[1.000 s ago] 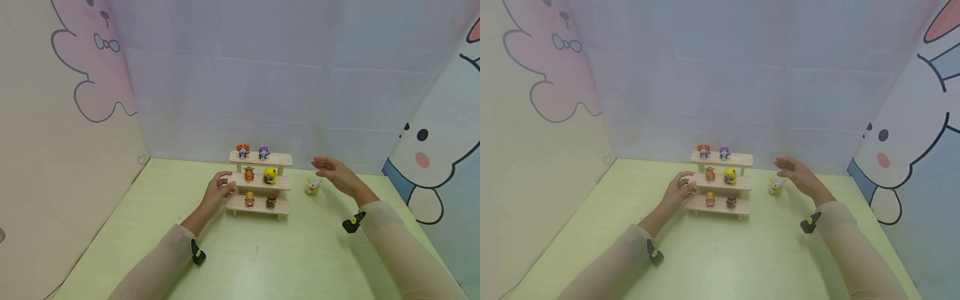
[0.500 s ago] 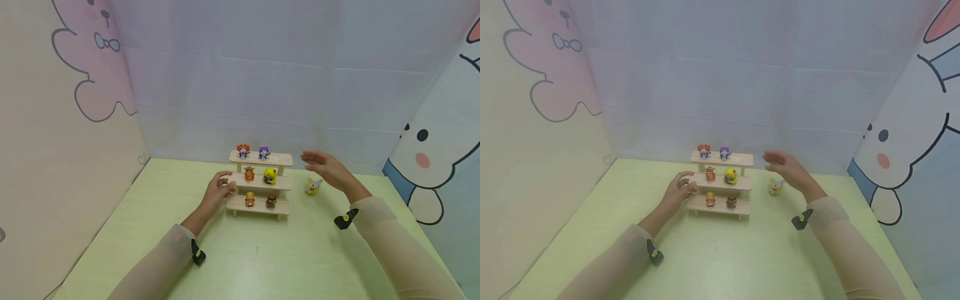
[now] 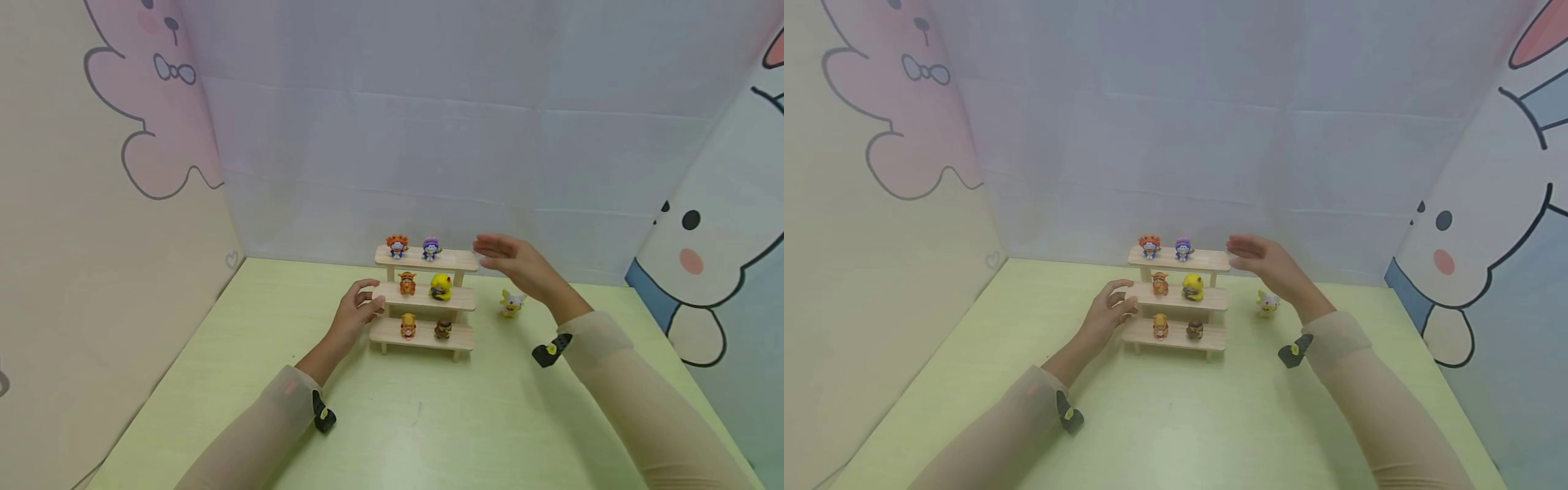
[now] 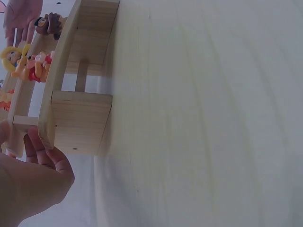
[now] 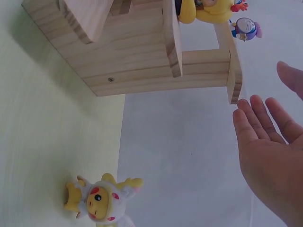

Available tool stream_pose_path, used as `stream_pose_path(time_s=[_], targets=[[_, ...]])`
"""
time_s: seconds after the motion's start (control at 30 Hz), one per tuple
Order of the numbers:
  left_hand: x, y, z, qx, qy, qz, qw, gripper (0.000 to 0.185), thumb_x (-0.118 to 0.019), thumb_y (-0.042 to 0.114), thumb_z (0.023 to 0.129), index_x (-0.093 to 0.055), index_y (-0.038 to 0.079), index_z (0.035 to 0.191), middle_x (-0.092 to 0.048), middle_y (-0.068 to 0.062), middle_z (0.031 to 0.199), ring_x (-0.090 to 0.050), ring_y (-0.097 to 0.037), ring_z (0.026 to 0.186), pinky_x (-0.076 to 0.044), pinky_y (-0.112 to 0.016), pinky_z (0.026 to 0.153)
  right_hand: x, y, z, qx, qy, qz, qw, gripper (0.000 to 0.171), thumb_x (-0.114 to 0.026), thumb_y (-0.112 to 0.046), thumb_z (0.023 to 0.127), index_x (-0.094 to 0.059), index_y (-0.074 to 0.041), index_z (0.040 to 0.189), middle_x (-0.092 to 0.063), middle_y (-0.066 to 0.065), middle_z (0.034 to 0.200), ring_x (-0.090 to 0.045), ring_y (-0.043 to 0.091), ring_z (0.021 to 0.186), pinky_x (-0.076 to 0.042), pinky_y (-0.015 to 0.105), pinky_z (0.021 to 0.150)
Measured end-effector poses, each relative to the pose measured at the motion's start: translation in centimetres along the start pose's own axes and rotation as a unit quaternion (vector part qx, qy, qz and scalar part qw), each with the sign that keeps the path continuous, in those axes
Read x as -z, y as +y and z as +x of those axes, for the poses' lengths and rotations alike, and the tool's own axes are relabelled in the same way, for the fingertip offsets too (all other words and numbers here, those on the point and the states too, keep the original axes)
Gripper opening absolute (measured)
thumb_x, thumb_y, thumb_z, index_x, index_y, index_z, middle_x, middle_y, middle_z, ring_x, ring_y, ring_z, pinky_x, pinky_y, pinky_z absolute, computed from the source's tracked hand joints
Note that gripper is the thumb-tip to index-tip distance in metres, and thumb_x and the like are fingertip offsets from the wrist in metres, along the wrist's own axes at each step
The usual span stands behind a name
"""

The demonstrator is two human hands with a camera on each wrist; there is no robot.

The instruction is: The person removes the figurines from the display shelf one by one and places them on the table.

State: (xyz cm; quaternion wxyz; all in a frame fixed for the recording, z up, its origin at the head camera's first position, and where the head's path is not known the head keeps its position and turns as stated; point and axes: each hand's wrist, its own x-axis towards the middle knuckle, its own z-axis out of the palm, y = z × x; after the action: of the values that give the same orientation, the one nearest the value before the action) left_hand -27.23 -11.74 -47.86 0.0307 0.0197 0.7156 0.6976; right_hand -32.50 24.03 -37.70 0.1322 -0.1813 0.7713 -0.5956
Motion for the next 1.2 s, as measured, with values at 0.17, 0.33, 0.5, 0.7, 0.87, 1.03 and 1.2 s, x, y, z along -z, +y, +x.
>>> stream_pose_path(time_s=[0.17,0.33,0.5,0.7,0.87,1.03,1.2], targets=[[0.1,-0.1,0.2,0.006,0.0,0.003,1.0,0.041,-0.068,0.024,0.102,-0.055,0.019,0.141,-0.062,-0.006,0.105,-0.068,-0.019,0.093,-0.052,-0.033,0.083,-0.9,-0.9,0.4,0.008,-0.001,0.015,1.0,0.067,-0.065,-0.017,0.103,-0.032,0.001,0.159,-0.036,0.024,0.161,-0.039,0.033,0.149,-0.035,0.04,0.118],[0.1,-0.1,0.2,0.008,0.001,0.003,1.0,0.041,-0.069,0.024,0.102,-0.056,0.02,0.14,-0.063,-0.006,0.106,-0.068,-0.018,0.093,-0.052,-0.033,0.083,-1.2,-1.3,0.8,0.011,-0.002,0.023,1.0,0.065,-0.064,-0.013,0.104,-0.032,0.003,0.158,-0.037,0.024,0.161,-0.04,0.034,0.148,-0.032,0.042,0.12],[0.0,-0.1,0.1,0.006,0.003,-0.003,1.0,0.041,-0.069,0.021,0.102,-0.055,0.019,0.14,-0.064,-0.006,0.106,-0.068,-0.018,0.091,-0.052,-0.031,0.08,-1.5,-1.7,1.0,0.012,-0.001,0.017,1.0,0.063,-0.063,-0.012,0.104,-0.034,0.002,0.157,-0.038,0.024,0.16,-0.042,0.035,0.146,-0.031,0.044,0.12],[-0.1,0.1,-0.2,0.002,0.003,0.0,1.0,0.042,-0.068,0.021,0.102,-0.054,0.016,0.142,-0.062,-0.013,0.12,-0.068,-0.018,0.093,-0.053,-0.032,0.083,-2.4,-2.2,1.7,0.02,-0.016,0.021,0.999,0.062,-0.062,-0.011,0.104,-0.034,0.002,0.157,-0.039,0.024,0.16,-0.042,0.034,0.147,-0.034,0.044,0.119],[-0.2,0.4,-0.4,0.002,-0.002,0.001,1.0,0.043,-0.067,0.022,0.103,-0.053,0.015,0.143,-0.052,-0.015,0.148,-0.068,-0.021,0.098,-0.053,-0.041,0.092,-3.1,-2.4,2.5,0.017,-0.028,0.025,0.999,0.063,-0.064,-0.014,0.104,-0.034,0.001,0.158,-0.04,0.023,0.16,-0.042,0.033,0.147,-0.033,0.049,0.119],[-0.2,0.3,-0.3,0.002,-0.007,-0.006,1.0,0.044,-0.066,0.021,0.103,-0.052,0.014,0.144,-0.057,-0.015,0.145,-0.067,-0.021,0.098,-0.053,-0.044,0.093,-3.7,-2.5,3.3,0.012,-0.034,0.029,0.999,0.062,-0.065,-0.013,0.103,-0.037,0.001,0.157,-0.046,0.019,0.157,-0.044,0.032,0.145,-0.036,0.048,0.117],[-0.1,0.3,-0.4,-0.001,-0.006,-0.006,1.0,0.043,-0.066,0.021,0.103,-0.052,0.015,0.144,-0.06,-0.014,0.141,-0.067,-0.02,0.097,-0.054,-0.037,0.088,-4.2,-2.6,4.0,0.009,-0.033,0.026,0.999,0.061,-0.065,-0.011,0.103,-0.038,0.002,0.156,-0.048,0.017,0.156,-0.045,0.032,0.145,-0.037,0.045,0.116]])
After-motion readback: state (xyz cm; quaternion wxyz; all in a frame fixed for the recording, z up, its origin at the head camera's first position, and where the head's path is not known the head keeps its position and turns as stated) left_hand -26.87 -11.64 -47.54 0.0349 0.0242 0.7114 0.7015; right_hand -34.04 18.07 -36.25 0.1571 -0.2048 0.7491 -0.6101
